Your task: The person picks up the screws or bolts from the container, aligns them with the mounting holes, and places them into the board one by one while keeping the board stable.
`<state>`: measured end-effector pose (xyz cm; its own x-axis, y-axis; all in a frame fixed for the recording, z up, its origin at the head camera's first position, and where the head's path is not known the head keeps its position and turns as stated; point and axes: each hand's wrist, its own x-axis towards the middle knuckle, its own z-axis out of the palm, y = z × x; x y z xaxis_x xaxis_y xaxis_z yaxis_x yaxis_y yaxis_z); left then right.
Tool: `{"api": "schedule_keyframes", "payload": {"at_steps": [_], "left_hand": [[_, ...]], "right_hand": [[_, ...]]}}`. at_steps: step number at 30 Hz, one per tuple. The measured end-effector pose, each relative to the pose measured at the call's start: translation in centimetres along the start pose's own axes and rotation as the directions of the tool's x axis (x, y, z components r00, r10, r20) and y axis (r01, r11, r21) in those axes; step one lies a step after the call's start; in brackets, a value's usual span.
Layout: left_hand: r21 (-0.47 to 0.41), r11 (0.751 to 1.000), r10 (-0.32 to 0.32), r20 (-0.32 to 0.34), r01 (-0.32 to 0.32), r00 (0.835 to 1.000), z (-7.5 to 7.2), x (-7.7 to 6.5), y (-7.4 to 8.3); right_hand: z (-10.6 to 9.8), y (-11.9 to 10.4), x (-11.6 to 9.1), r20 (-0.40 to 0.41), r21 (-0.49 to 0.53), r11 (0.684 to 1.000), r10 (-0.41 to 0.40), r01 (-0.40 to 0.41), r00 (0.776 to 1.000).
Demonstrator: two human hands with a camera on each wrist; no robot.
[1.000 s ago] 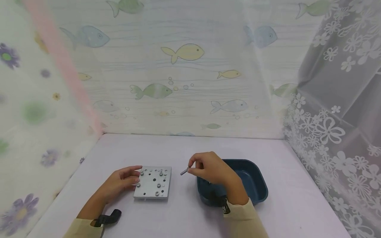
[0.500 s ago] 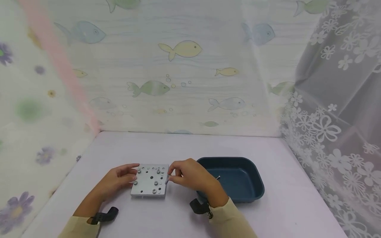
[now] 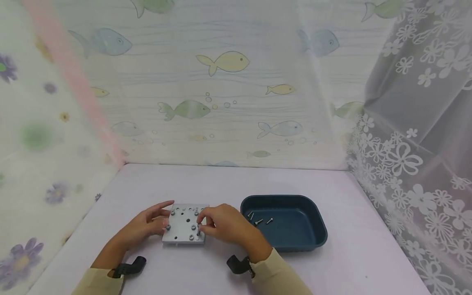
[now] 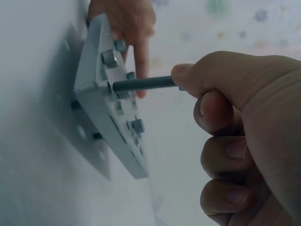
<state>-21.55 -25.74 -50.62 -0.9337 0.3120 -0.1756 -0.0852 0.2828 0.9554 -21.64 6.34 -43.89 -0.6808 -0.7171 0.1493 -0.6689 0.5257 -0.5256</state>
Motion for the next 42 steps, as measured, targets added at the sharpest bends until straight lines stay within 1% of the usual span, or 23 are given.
{"api": "schedule_keyframes", "payload": {"at_steps": [2,4,6,8,12,17,20,24,30,39,42], "left_hand": [[0.003,0.999,0.036,0.073,-0.037,0.997,-0.1,-0.1,0.1],[-0.019,0.998,0.064,0.136,-0.062,0.989,-0.1,-0.3,0.3],[-0.032,0.997,0.071,0.167,-0.067,0.983,-0.1,-0.3,0.3],[-0.04,0.997,0.067,0.177,-0.061,0.982,0.0,-0.3,0.2],[-0.014,0.999,0.05,0.153,-0.048,0.987,0.2,-0.2,0.1],[0.038,0.997,0.061,0.107,-0.065,0.992,0.5,-0.1,0.2],[0.057,0.996,0.067,0.093,-0.072,0.993,0.6,-0.1,0.3],[0.066,0.994,0.079,0.089,-0.085,0.993,0.7,-0.1,0.3],[0.069,0.993,0.094,0.081,-0.1,0.992,0.6,-0.1,0.3],[0.097,0.992,0.078,0.026,-0.08,0.997,1.0,-0.1,0.7],[0.096,0.993,0.067,0.021,-0.069,0.998,0.9,-0.1,0.7]], "right_hand": [[0.3,-0.1,0.1,0.003,-0.019,1.0,0.011,-0.011,1.0],[0.5,-0.2,0.2,0.011,-0.038,0.999,0.02,-0.02,1.0],[0.8,-0.3,0.2,0.021,-0.06,0.998,0.026,-0.024,0.999],[1.1,-0.4,0.3,0.032,-0.078,0.997,0.027,-0.024,0.999],[1.5,-0.5,0.3,0.048,-0.094,0.995,0.039,-0.035,0.998],[1.9,-0.5,0.2,0.05,-0.106,0.993,0.062,-0.057,0.997],[2.0,-0.3,0.2,0.048,-0.1,0.993,0.068,-0.063,0.996],[2.1,-0.3,0.3,0.049,-0.084,0.994,0.075,-0.071,0.996],[2.4,-0.3,0.4,0.061,-0.106,0.991,0.086,-0.079,0.994],[2.8,-0.1,0.5,0.034,-0.087,0.985,0.153,-0.15,0.988],[2.9,-0.1,0.5,0.032,-0.08,0.984,0.162,-0.159,0.986]]}}
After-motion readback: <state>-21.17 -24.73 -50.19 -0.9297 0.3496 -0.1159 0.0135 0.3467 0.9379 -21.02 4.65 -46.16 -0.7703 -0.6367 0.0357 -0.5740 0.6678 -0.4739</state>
